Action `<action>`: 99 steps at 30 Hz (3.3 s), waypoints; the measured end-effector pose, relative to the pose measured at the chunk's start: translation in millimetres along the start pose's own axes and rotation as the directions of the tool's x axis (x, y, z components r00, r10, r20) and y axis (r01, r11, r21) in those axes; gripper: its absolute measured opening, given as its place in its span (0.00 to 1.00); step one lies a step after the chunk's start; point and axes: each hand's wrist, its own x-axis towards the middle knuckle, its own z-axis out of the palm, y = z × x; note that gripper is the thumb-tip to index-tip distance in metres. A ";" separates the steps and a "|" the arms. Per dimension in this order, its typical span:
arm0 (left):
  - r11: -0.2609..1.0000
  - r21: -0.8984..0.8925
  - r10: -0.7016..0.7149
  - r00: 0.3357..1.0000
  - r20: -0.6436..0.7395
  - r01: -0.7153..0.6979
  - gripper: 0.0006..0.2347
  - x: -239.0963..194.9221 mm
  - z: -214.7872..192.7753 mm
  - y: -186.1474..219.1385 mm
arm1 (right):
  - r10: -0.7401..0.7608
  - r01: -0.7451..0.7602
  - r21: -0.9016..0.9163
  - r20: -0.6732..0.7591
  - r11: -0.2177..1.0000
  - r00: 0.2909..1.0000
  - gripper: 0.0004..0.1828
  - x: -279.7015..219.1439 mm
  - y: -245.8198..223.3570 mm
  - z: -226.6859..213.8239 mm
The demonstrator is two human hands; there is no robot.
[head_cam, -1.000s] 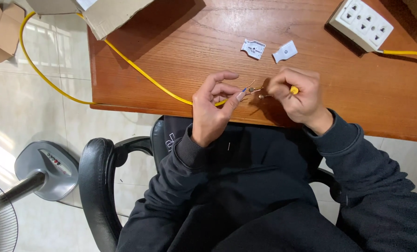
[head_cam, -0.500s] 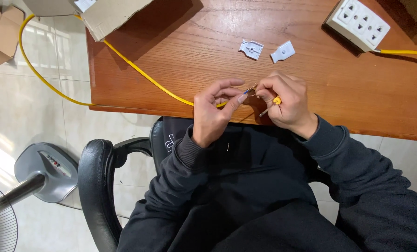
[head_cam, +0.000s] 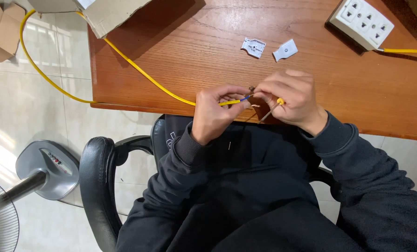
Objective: Securing electrical wires into brass terminal blocks using a small screwdriver on a workbench.
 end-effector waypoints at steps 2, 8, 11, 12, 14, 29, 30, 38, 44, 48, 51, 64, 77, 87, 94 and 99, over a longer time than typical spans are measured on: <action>0.996 0.093 0.000 1.000 0.021 -0.002 0.10 0.4 -1.0 -4.6 | 0.027 -0.026 -0.028 0.041 0.999 0.999 0.13 -8.9 7.4 2.5; 0.934 0.356 0.000 0.999 0.046 -0.016 0.09 2.9 -6.8 -14.7 | 0.152 -0.165 0.090 0.133 0.982 0.979 0.10 -1.6 6.8 3.8; 0.923 0.384 -0.048 0.999 0.019 0.037 0.13 1.5 -16.5 -11.9 | 0.212 -0.232 0.163 0.129 0.959 0.969 0.08 -3.1 22.5 -10.3; 0.922 0.382 -0.065 0.998 0.003 0.059 0.15 1.0 -20.7 -8.8 | 0.236 -0.250 0.141 0.112 0.958 0.965 0.15 -5.9 31.4 -16.2; 0.942 0.332 -0.041 0.999 -0.009 0.042 0.16 2.0 -25.3 -9.9 | 0.227 -0.240 0.100 0.123 0.966 0.966 0.09 -8.1 34.5 -20.7; 0.937 0.347 0.054 0.996 -0.071 -0.026 0.06 9.3 -17.5 -22.2 | 0.230 -0.231 -0.017 0.179 0.973 0.957 0.03 -3.6 26.2 -13.0; 0.956 0.291 0.062 0.995 -0.076 -0.038 0.07 10.2 -16.6 -24.8 | 0.269 -0.281 0.061 0.158 0.958 0.950 0.03 -1.9 23.2 -12.6; 0.995 -0.068 -0.083 0.989 -0.126 0.075 0.15 9.6 -8.7 -17.5 | 0.136 -0.133 -0.067 0.044 0.989 0.990 0.03 -5.6 17.6 -6.4; 0.999 -0.010 -0.047 0.983 -0.175 0.046 0.10 8.1 0.8 -20.2 | -0.200 0.184 -0.379 -0.001 0.907 0.980 0.07 -1.8 4.6 -6.9; 0.975 0.222 0.060 0.972 -0.226 -0.008 0.08 8.2 10.1 -14.3 | -0.334 0.306 -0.474 0.026 0.826 0.942 0.05 -2.8 6.2 -6.1; 0.980 0.184 0.113 0.966 -0.234 -0.071 0.09 4.5 9.7 -18.1 | -0.379 0.348 -0.508 0.046 0.788 0.924 0.07 -1.9 4.6 -5.3; 0.993 0.104 0.061 0.991 -0.117 -0.048 0.08 5.0 7.1 -18.9 | 0.061 -0.062 -0.017 -0.055 0.998 0.997 0.04 -13.4 7.3 13.2; 0.964 0.113 0.260 0.938 -0.229 -0.240 0.12 -8.0 6.4 -2.6 | 0.285 -0.337 0.272 0.213 0.901 0.934 0.22 9.9 -12.6 -30.9; 0.924 0.250 0.325 0.938 -0.119 -0.289 0.14 -15.4 -0.6 18.0 | 0.101 -0.106 0.042 0.112 0.993 0.989 0.16 -0.1 -7.1 -74.9; 0.878 0.298 0.417 0.905 -0.086 -0.376 0.14 -14.4 -4.0 18.4 | 0.103 -0.107 0.035 0.083 0.994 0.991 0.19 -2.7 -8.5 -74.9; 0.890 0.281 0.400 0.910 -0.105 -0.359 0.13 -16.3 -2.5 17.6 | 0.066 -0.067 0.005 0.093 0.998 0.994 0.17 -2.7 -7.0 -75.6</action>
